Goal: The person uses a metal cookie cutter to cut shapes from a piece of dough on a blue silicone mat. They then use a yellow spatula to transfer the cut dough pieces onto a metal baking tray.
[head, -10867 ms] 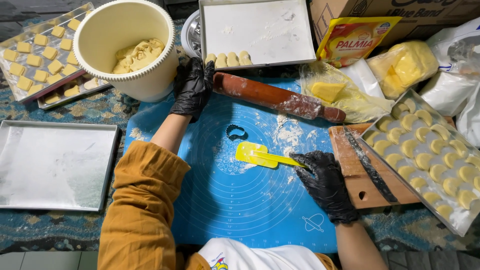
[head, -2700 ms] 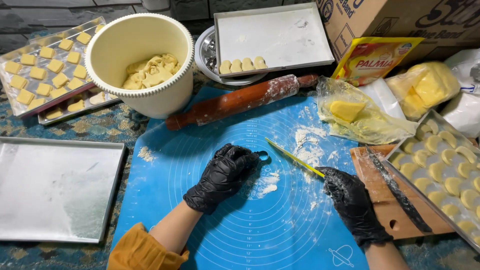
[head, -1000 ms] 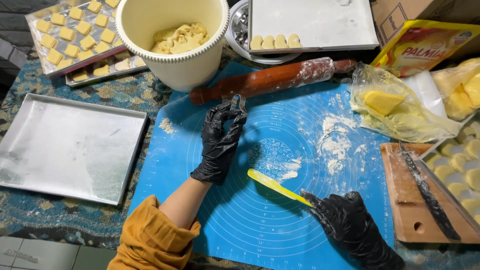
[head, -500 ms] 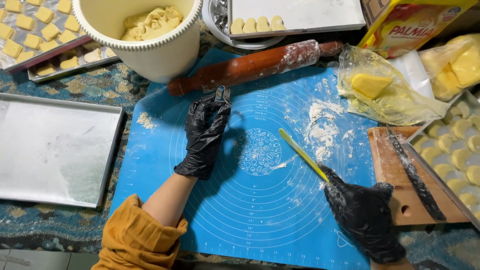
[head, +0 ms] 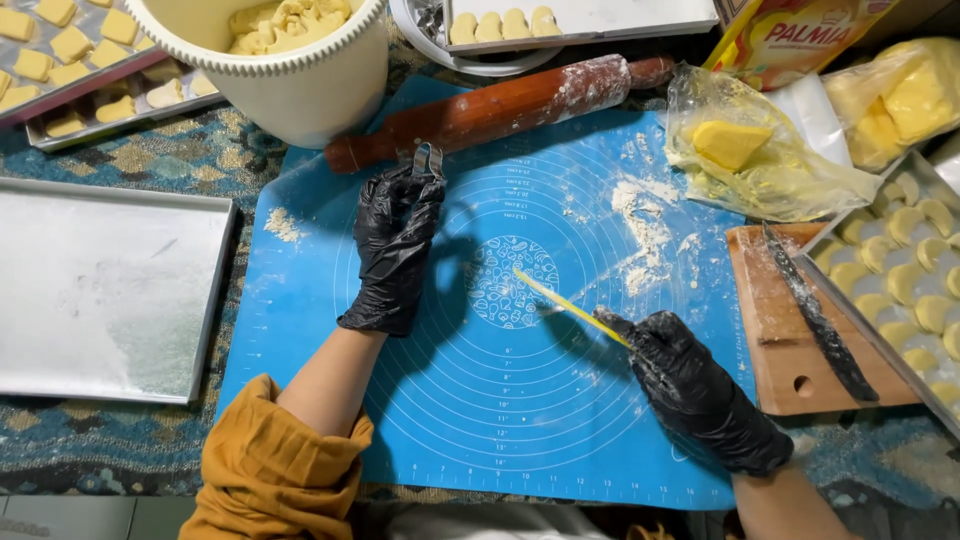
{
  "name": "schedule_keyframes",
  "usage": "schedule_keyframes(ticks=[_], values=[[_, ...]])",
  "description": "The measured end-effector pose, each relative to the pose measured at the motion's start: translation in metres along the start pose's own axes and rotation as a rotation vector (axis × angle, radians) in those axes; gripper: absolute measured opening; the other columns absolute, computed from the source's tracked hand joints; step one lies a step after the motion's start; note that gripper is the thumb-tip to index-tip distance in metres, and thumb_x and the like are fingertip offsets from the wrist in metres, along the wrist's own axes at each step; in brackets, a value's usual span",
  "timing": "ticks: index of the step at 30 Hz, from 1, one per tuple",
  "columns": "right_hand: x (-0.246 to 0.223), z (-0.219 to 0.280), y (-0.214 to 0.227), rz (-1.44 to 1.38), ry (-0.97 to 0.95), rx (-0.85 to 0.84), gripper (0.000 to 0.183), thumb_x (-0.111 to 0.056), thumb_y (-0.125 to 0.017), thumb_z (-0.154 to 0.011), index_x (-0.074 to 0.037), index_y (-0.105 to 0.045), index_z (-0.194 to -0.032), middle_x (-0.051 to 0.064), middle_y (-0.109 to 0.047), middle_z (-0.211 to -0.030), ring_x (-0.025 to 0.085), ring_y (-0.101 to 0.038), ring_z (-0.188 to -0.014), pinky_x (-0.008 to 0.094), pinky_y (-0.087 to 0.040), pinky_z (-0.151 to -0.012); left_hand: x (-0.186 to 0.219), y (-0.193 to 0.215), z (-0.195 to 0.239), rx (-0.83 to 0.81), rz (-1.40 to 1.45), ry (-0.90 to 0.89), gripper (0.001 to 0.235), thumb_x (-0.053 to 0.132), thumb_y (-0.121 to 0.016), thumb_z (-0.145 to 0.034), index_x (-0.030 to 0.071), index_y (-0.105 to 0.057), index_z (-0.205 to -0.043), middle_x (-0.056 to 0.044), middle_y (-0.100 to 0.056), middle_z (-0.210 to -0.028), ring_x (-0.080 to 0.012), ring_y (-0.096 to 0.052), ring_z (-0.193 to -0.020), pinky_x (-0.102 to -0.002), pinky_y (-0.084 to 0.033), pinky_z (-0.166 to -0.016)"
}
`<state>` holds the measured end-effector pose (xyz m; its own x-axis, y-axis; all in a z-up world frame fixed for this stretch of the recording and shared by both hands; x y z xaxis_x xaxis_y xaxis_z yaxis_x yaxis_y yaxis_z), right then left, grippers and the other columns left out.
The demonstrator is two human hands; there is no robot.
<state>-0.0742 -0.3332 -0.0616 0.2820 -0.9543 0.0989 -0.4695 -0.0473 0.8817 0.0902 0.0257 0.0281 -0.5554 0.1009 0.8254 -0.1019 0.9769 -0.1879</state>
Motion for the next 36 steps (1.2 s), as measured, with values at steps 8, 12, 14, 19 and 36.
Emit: schedule_keyframes(ticks=[8,12,14,19,36], values=[[-0.063,-0.023,0.045,-0.200,0.376,-0.020,0.054,-0.018,-0.049,-0.092,-0.032,-0.049,-0.144,-0.008,-0.057,-0.091,0.037,-0.065,-0.082,0.033,-0.058,-0.058,0.003,-0.003,-0.001,0.049,-0.079,0.057,0.013,0.001,-0.080,-0.093,0.003,-0.073,-0.103,-0.013,-0.069,-0.108,-0.0300,-0.071,-0.111,-0.038,-0.055,-0.099],[-0.052,-0.015,0.050,-0.094,0.284,-0.015,0.036,-0.033,-0.054,-0.090,-0.026,-0.056,-0.125,-0.004,-0.061,-0.086,0.033,-0.064,-0.075,0.036,-0.057,-0.057,0.007,-0.004,-0.002,0.053,-0.115,0.081,0.013,0.006,-0.081,-0.094,0.005,-0.073,-0.105,-0.011,-0.069,-0.108,-0.0271,-0.071,-0.111,-0.037,-0.055,-0.099],[-0.042,-0.013,0.051,0.008,0.208,0.000,0.032,-0.047,-0.060,-0.087,-0.021,-0.063,-0.106,0.001,-0.065,-0.081,0.028,-0.064,-0.069,0.039,-0.056,-0.057,0.019,-0.009,-0.004,0.057,-0.174,0.065,0.013,0.003,-0.080,-0.094,0.004,-0.073,-0.104,-0.015,-0.070,-0.106,-0.0315,-0.072,-0.108,-0.038,-0.057,-0.098],[0.001,-0.010,0.048,0.164,0.123,-0.033,0.044,-0.056,-0.065,-0.086,-0.012,-0.068,-0.091,0.004,-0.066,-0.075,0.024,-0.065,-0.062,0.042,-0.054,-0.058,0.011,-0.015,0.001,0.026,-0.034,0.062,0.019,-0.002,-0.082,-0.090,0.003,-0.072,-0.105,-0.015,-0.071,-0.106,-0.0280,-0.071,-0.111,-0.038,-0.056,-0.101],[-0.077,0.013,0.126,-0.165,0.436,0.014,0.037,-0.001,-0.058,-0.098,0.009,-0.062,-0.134,0.011,-0.060,-0.147,0.021,-0.043,-0.061,0.046,-0.046,-0.068,-0.005,-0.005,0.009,-0.016,-0.322,0.150,0.018,0.025,-0.071,-0.099,0.013,-0.071,-0.112,-0.010,-0.066,-0.115,-0.0269,-0.067,-0.110,-0.039,-0.055,-0.099]])
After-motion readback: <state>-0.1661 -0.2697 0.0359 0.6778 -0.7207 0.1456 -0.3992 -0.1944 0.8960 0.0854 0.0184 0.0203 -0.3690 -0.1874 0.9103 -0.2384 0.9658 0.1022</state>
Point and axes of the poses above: each hand's wrist, its own z-axis away from the middle knuckle, its own y-axis out of the back of the hand, x = y × z, the point moved 10 cm from there along -z, towards the middle knuckle
